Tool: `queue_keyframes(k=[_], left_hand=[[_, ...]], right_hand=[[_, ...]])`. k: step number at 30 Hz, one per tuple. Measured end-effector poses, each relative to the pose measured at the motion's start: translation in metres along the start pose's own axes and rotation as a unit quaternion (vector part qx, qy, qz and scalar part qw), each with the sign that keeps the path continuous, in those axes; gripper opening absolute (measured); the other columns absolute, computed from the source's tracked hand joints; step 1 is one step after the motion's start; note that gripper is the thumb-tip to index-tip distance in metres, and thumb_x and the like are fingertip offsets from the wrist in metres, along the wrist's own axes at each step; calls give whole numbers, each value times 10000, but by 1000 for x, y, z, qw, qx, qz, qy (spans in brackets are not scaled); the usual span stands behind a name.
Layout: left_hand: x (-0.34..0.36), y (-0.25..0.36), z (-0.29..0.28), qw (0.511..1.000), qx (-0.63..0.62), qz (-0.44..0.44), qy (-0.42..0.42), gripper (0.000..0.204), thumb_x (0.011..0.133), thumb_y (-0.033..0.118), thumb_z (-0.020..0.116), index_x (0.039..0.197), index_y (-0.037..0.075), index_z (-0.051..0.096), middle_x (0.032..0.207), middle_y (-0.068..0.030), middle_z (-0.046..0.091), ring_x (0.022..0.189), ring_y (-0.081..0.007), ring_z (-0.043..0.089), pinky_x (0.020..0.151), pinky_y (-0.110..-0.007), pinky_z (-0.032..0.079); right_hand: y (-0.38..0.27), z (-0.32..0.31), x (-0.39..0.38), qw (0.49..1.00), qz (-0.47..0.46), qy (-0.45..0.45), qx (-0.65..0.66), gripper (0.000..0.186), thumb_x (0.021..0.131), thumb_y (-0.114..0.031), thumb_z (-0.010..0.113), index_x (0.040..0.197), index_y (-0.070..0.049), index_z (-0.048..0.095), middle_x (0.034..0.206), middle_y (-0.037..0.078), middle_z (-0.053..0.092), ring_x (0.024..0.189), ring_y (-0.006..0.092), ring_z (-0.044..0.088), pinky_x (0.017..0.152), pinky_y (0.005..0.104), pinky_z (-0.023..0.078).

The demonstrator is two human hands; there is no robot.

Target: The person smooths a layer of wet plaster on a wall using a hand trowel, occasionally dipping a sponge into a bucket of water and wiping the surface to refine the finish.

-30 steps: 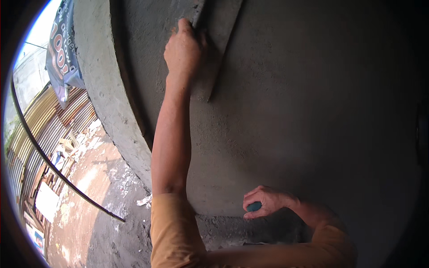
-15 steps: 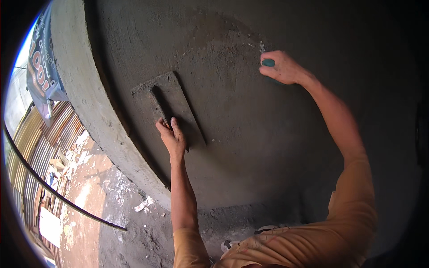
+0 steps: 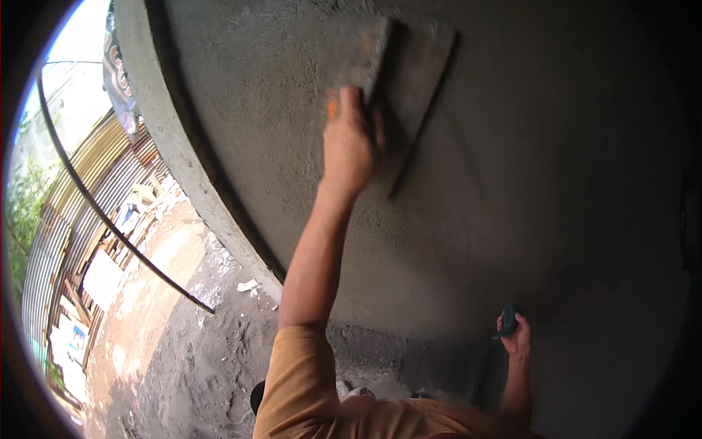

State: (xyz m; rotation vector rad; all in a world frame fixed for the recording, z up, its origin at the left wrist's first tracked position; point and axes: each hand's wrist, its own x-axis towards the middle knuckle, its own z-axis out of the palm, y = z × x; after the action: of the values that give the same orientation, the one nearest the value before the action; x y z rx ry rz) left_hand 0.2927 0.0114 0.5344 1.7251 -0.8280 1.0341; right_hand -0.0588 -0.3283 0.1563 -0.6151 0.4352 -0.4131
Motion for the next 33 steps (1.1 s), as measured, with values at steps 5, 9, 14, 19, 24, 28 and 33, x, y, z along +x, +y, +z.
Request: queue_keyframes(k=[5,9,14,19,24,28,33], left_hand=[[-92,-76,0,982,-4,-147,118,261,986,164,572,1157,19,438,958,-282,643,839,-459,670,718,-440,524],[17,-143,-95,955,24,-206,210,307,1000,226,543,1122,-52,501,947,-244,654,872,-356,661,821,-405,499],[164,-70,-132,986,52,-93,129,314,987,241,545,1128,-29,473,952,-306,659,876,-475,663,796,-532,507],[81,-55,-92,996,85,36,-20,263,955,190,539,1144,59,411,912,-316,646,890,-548,623,759,-615,475],[-61,-125,-98,998,58,-16,-35,351,941,130,589,1230,61,402,879,-292,652,784,-502,652,658,-566,505],[-128,-189,-97,977,136,-64,154,327,975,199,582,1213,47,417,921,-297,646,805,-517,631,690,-564,485],[-123,-142,-89,991,-28,-130,29,322,991,172,543,1236,16,403,953,-338,635,883,-547,619,746,-586,483]], right_hand=[[55,-13,-2,973,154,-48,168,507,977,-437,613,1288,-40,567,1083,99,675,847,248,689,767,387,604],[83,1,-16,948,161,-180,207,398,981,-434,583,1191,-97,614,988,46,692,890,222,685,782,438,602],[73,134,-42,992,47,-90,74,363,883,-171,602,1243,-202,566,1230,97,598,1038,267,646,649,407,641],[41,306,-28,944,-105,-311,-35,416,802,-42,622,1184,-197,566,1196,161,562,883,250,633,501,286,568],[52,516,-113,632,-388,-561,-367,210,779,-31,772,926,-71,627,962,99,669,770,151,632,666,314,544],[126,659,-164,354,-578,-662,-321,383,707,-300,921,729,-78,610,755,48,664,621,142,629,544,258,499],[47,824,-108,372,-694,-259,-559,300,852,-330,694,699,-93,596,575,17,581,522,127,549,525,358,477]])
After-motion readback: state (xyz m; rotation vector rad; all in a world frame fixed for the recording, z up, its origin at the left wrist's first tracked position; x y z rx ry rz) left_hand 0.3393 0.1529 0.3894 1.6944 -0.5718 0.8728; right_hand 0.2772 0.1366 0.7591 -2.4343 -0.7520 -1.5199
